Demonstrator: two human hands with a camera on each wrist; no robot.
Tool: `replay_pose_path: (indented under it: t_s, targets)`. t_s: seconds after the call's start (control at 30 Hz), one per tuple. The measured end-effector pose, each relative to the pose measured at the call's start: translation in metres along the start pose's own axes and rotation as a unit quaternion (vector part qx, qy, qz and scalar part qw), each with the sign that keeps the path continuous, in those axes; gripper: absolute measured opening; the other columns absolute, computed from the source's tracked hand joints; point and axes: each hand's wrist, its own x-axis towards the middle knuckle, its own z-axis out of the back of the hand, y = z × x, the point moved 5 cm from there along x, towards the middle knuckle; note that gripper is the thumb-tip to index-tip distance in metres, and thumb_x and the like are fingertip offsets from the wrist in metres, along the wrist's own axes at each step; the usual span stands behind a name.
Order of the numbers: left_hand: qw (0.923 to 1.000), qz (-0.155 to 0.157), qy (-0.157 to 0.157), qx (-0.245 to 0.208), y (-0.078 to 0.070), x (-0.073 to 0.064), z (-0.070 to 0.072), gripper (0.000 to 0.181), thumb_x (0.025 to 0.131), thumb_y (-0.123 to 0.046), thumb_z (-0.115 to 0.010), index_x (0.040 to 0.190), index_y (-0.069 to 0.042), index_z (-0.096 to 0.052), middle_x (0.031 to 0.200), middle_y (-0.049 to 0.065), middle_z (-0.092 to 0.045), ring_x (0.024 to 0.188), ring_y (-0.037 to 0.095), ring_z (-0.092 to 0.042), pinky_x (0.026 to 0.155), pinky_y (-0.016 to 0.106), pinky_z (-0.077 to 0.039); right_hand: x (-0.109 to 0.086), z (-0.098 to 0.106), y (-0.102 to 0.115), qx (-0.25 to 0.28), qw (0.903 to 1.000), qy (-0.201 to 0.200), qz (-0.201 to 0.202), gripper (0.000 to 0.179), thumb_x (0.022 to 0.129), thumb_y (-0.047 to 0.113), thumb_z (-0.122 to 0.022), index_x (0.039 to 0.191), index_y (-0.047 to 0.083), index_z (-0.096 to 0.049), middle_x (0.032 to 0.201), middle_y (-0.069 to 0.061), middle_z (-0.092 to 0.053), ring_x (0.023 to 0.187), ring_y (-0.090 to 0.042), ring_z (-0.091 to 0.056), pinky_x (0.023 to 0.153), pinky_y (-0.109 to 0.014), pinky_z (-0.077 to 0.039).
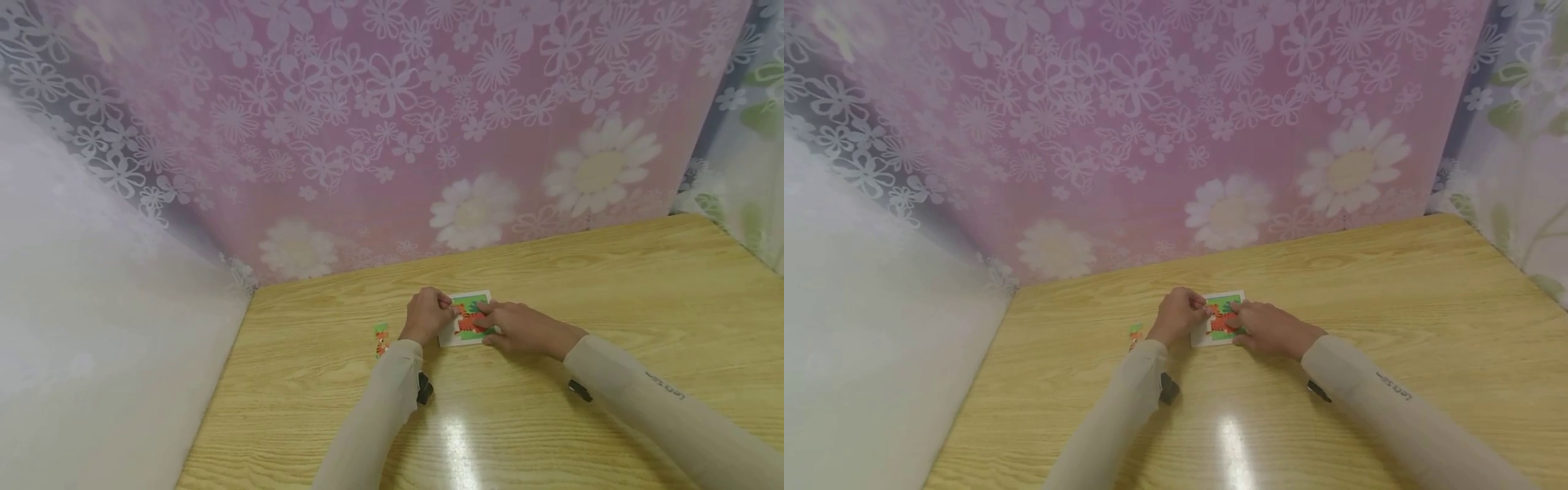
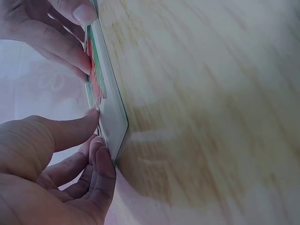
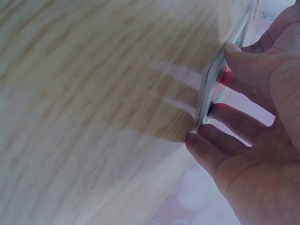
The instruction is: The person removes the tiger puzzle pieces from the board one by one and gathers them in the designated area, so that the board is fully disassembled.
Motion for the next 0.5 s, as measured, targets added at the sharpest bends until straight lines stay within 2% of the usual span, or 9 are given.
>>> replay_pose_path:
  t_s: [0.2, 0.33, 0.5]
  targets:
    - [0.9999, 0.011, 0.001, -0.003, 0.0005, 0.0008, -0.0016, 0.02, 0.091, -0.019, -0.079, 0.105, -0.006, -0.076, 0.092, 0.0, -0.069, 0.079, 0.013, -0.065, 0.07, 0.029, -0.057, -0.0013, 0.0008, 0.0012, 0.0, 1.0, 0.002, 0.001, 0.036, 0.094, 0.015, -0.074, 0.125, -0.004, -0.069, 0.137, -0.038, -0.052, 0.123, -0.049, -0.056, 0.093, -0.056, -0.052]
    - [1.0, 0.007, 0.003, -0.002, 0.001, 0.0017, -0.0023, 0.019, 0.092, -0.019, -0.079, 0.105, -0.006, -0.076, 0.091, 0.0, -0.069, 0.078, 0.012, -0.065, 0.07, 0.029, -0.057, -0.0015, 0.0013, 0.0021, -0.004, 1.0, 0.002, -0.003, 0.036, 0.094, 0.015, -0.074, 0.125, -0.003, -0.07, 0.137, -0.038, -0.052, 0.124, -0.049, -0.055, 0.093, -0.057, -0.051]
    - [1.0, -0.003, 0.006, -0.001, -0.0001, 0.0003, -0.0013, 0.021, 0.091, -0.019, -0.079, 0.106, -0.005, -0.075, 0.092, 0.0, -0.069, 0.08, 0.013, -0.065, 0.071, 0.029, -0.057, -0.0017, 0.0002, 0.0006, 0.002, 1.0, -0.008, 0.005, 0.031, 0.094, 0.014, -0.074, 0.118, -0.004, -0.072, 0.133, -0.037, -0.055, 0.101, -0.038, -0.068, 0.083, -0.05, -0.056]
